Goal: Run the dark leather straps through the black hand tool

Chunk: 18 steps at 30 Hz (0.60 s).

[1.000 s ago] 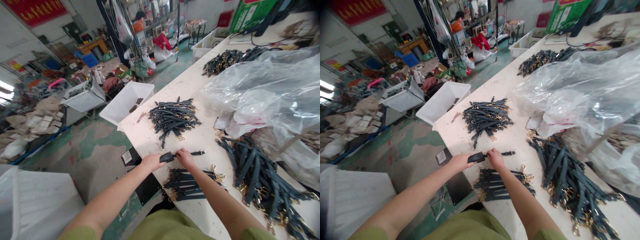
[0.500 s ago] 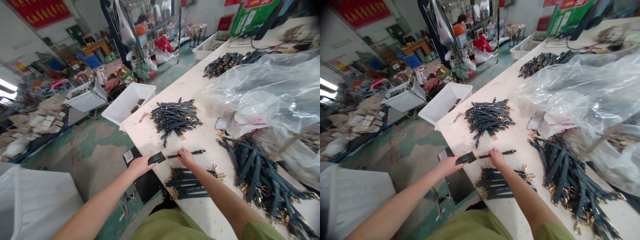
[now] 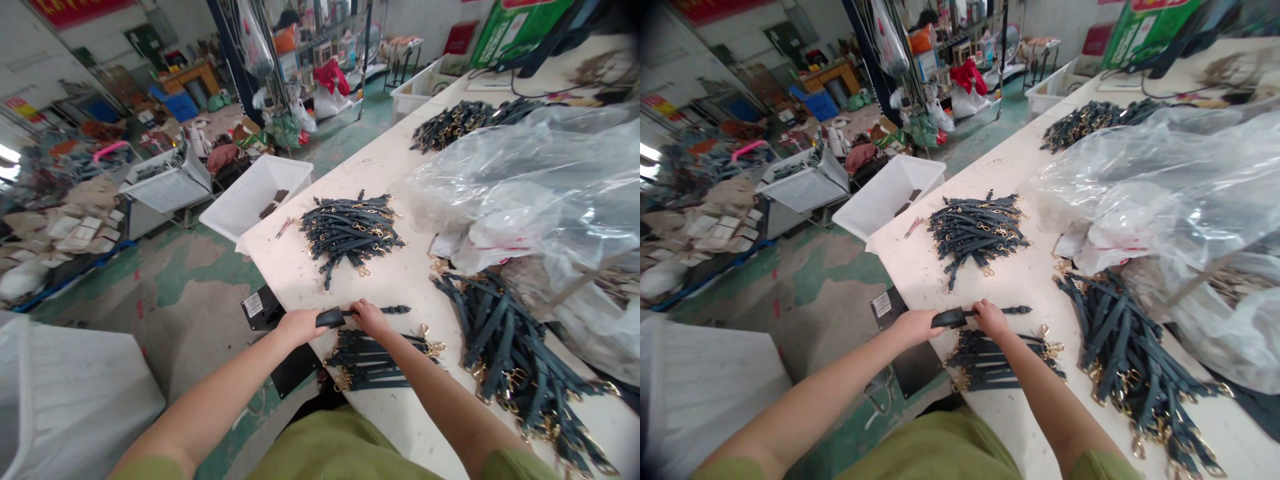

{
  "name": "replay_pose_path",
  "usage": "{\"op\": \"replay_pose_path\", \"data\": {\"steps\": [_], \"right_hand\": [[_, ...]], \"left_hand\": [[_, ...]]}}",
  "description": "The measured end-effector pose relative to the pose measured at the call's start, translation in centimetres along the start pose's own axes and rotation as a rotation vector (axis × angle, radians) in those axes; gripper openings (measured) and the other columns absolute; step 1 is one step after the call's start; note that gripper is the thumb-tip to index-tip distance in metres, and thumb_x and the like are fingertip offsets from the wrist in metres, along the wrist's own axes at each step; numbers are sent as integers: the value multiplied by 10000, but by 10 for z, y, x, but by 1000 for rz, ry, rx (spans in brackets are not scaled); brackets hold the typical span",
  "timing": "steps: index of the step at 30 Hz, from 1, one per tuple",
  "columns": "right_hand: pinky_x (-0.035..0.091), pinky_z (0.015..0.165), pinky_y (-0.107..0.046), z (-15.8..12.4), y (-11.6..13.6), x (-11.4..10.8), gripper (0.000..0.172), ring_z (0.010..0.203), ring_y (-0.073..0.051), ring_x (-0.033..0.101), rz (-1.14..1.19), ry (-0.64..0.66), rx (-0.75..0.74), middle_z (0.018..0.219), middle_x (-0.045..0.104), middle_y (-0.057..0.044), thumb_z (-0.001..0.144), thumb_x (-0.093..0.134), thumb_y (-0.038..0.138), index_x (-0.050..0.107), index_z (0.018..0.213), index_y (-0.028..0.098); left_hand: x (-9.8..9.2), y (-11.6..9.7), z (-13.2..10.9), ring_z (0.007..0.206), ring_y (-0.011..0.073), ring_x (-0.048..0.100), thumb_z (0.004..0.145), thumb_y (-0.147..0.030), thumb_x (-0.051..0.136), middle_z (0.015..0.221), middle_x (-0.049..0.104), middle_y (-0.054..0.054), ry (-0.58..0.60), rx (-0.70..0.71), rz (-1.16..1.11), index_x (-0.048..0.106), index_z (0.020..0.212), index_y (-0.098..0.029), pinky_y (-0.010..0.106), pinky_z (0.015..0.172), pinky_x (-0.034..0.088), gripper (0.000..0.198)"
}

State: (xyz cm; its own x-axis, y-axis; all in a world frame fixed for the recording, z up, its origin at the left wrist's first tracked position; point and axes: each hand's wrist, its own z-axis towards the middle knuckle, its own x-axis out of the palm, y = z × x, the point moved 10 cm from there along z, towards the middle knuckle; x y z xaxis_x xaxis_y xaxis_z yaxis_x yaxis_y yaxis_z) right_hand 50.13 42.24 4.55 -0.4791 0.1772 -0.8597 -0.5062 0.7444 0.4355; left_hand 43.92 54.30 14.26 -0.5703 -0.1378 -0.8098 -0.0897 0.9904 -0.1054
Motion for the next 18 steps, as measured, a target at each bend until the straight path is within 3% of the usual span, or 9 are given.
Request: {"op": "replay_pose_path", "data": {"steps": [14, 18], "right_hand": [[325, 690, -225, 4, -2, -11, 210, 841, -138, 501, 13, 12, 28, 934, 502, -35, 771, 450, 233, 525, 967, 226], [334, 688, -245, -9, 3, -9, 192, 838, -160, 510, -81, 60, -12, 892, 534, -53, 753, 455, 204, 550, 920, 201]], "left_hand": [[-5, 2, 13, 843, 235, 583, 708, -559, 383, 925, 636, 61, -9, -7, -21, 551, 998, -245, 305, 681, 443, 460], [-3, 13, 0, 878, 228, 575, 710, -537, 403, 960, 630, 55, 5, -10, -106, 551, 1006, -251, 296, 711, 434, 437]]}}
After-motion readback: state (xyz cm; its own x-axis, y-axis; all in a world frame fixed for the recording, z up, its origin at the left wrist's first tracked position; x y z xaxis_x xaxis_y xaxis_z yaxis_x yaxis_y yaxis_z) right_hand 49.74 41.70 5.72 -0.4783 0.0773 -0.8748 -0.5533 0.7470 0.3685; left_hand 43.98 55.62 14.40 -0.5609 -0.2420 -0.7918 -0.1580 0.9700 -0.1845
